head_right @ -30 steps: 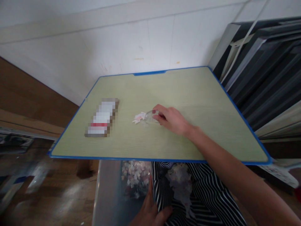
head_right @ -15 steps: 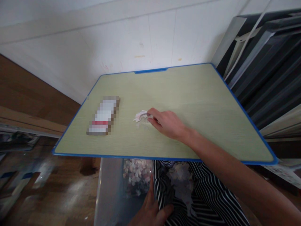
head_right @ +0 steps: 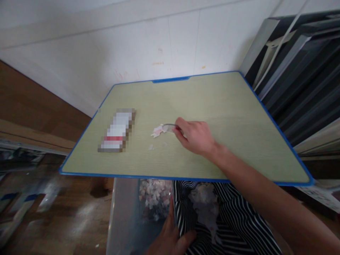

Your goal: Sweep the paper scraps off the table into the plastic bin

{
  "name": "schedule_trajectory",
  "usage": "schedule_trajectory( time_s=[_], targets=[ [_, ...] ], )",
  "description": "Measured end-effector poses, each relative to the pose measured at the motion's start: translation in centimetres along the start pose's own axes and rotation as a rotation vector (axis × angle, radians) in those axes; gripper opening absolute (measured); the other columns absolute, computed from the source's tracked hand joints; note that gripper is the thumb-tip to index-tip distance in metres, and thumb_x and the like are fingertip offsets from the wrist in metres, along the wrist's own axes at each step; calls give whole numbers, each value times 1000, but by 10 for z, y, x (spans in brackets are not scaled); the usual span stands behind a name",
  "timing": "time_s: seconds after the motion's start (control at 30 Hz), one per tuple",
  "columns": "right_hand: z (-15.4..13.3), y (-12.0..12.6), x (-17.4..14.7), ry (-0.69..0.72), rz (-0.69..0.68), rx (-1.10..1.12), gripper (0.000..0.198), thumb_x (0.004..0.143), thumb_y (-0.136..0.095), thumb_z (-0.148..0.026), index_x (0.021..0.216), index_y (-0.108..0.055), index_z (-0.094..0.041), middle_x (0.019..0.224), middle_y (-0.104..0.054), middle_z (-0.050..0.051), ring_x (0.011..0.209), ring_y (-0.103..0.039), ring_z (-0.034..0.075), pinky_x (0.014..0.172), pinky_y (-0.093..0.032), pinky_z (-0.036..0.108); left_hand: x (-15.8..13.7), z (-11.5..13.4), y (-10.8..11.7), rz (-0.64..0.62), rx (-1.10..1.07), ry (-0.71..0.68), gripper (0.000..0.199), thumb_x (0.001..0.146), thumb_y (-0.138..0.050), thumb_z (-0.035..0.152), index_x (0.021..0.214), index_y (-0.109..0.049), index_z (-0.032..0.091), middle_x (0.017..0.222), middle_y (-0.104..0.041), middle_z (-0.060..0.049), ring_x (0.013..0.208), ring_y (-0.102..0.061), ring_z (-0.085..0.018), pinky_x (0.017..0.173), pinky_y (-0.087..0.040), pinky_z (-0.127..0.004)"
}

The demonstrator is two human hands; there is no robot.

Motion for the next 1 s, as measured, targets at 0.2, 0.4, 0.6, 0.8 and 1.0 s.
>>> schedule_trajectory(
  time_s=[0.2, 0.4, 0.6, 0.8, 1.0],
  targets=[
    [13, -1, -1, -57, 4, 72, 19, 86, -38, -31, 75, -49, -20, 63, -62, 5, 53, -52, 16, 52, -31, 28, 2, 3, 5, -27, -33, 53, 80, 85, -61, 8, 149, -17, 30, 155, 0, -14, 136, -21, -38, 101, -40, -50],
    [7, -6, 0, -56, -34, 130, 18, 83, -37, -31, 72, -47, -20, 59, -57, 4, 51, -48, 15, 52, -30, 28, -1, 4, 7, 6, 51, -65, 74, 85, -64, 9, 145, -29, 34, 156, 1, -10, 137, -14, -40, 105, -34, -53],
    [16, 1, 1, -160, 13, 96, 21, 79, -42, -26, 61, -32, -23, 55, -49, 3, 51, -43, 15, 52, -26, 28, 3, 0, 2, 3, -23, 22, 86, 88, -60, 12, 150, -2, 29, 153, 7, -17, 137, -11, -39, 105, -33, -53],
    [-7, -6, 1, 65, -144, 232, 23, 80, -38, -23, 60, -27, -22, 54, -38, -1, 50, -33, 11, 52, -23, 27, 1, 0, 3, -40, -51, -7, 74, 86, -62, 10, 145, -27, 39, 155, 6, -5, 137, -15, -39, 107, -31, -54],
    [-41, -14, -2, 235, -182, 307, 20, 80, -38, -19, 62, -31, -21, 59, -42, 0, 55, -32, 11, 54, -21, 27, 7, 8, 12, -170, -283, 237, 79, 87, -57, 13, 150, -10, 22, 152, 18, -9, 139, -3, -39, 111, -17, -55]
  ],
)
Point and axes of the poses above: each hand's wrist, its own x-axis towards the middle knuckle, its own y-axis out of the back of the hand, z = x × y, the point moved 4 cm from there along x, towards the middle knuckle
